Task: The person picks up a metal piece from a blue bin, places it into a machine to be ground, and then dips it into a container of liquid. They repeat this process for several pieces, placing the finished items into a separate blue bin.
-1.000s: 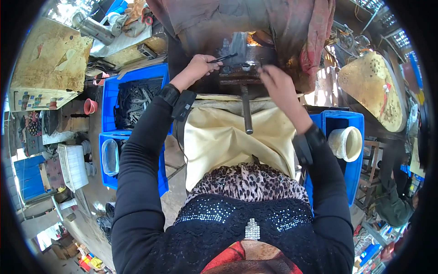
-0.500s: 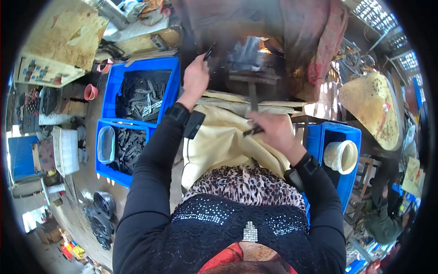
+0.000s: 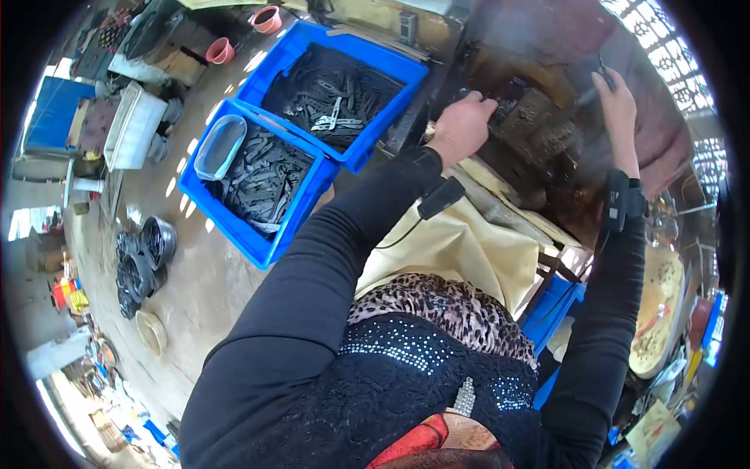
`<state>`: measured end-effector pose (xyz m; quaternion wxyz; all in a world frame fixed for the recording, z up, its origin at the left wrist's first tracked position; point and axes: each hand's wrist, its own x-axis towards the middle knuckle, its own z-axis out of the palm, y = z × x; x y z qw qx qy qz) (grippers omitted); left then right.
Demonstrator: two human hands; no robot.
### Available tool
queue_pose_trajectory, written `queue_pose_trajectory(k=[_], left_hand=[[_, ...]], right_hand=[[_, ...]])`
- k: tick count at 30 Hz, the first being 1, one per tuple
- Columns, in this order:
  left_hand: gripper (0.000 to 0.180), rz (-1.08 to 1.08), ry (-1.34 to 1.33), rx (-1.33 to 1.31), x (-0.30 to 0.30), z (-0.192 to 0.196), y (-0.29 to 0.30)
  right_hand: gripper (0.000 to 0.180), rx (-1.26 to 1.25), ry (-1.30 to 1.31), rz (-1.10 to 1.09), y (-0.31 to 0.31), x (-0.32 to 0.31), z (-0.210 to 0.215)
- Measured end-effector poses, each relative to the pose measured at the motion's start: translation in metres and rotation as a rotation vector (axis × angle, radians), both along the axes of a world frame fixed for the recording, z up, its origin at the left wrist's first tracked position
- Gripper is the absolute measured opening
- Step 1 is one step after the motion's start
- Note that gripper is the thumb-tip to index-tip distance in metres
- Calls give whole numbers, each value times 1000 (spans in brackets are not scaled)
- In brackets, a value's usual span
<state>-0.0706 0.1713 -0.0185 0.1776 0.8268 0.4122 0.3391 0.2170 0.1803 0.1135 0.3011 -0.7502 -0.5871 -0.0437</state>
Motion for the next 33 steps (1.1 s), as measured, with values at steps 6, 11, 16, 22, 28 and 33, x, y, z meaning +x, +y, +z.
queue_pose_trajectory(k=[6, 11, 16, 22, 28, 33], left_hand=[[14, -6, 10, 24, 1, 5, -6], [17, -4, 46, -52, 6, 9, -7], [20, 17, 62, -42, 10, 3, -4], [22, 9, 92, 42, 11, -9, 6], [14, -25, 135, 64, 14, -21, 14], [15, 1, 104, 96, 9, -35, 19]], right_hand=[[50, -117, 18, -19, 25, 22, 7], [52, -107, 19, -25, 25, 31, 8], [49, 20, 177, -49, -4, 18, -3], [27, -30, 5, -46, -109, 15, -95], [23, -188, -133, -181, -174, -7, -165], [23, -169, -156, -177, -157, -33, -160]])
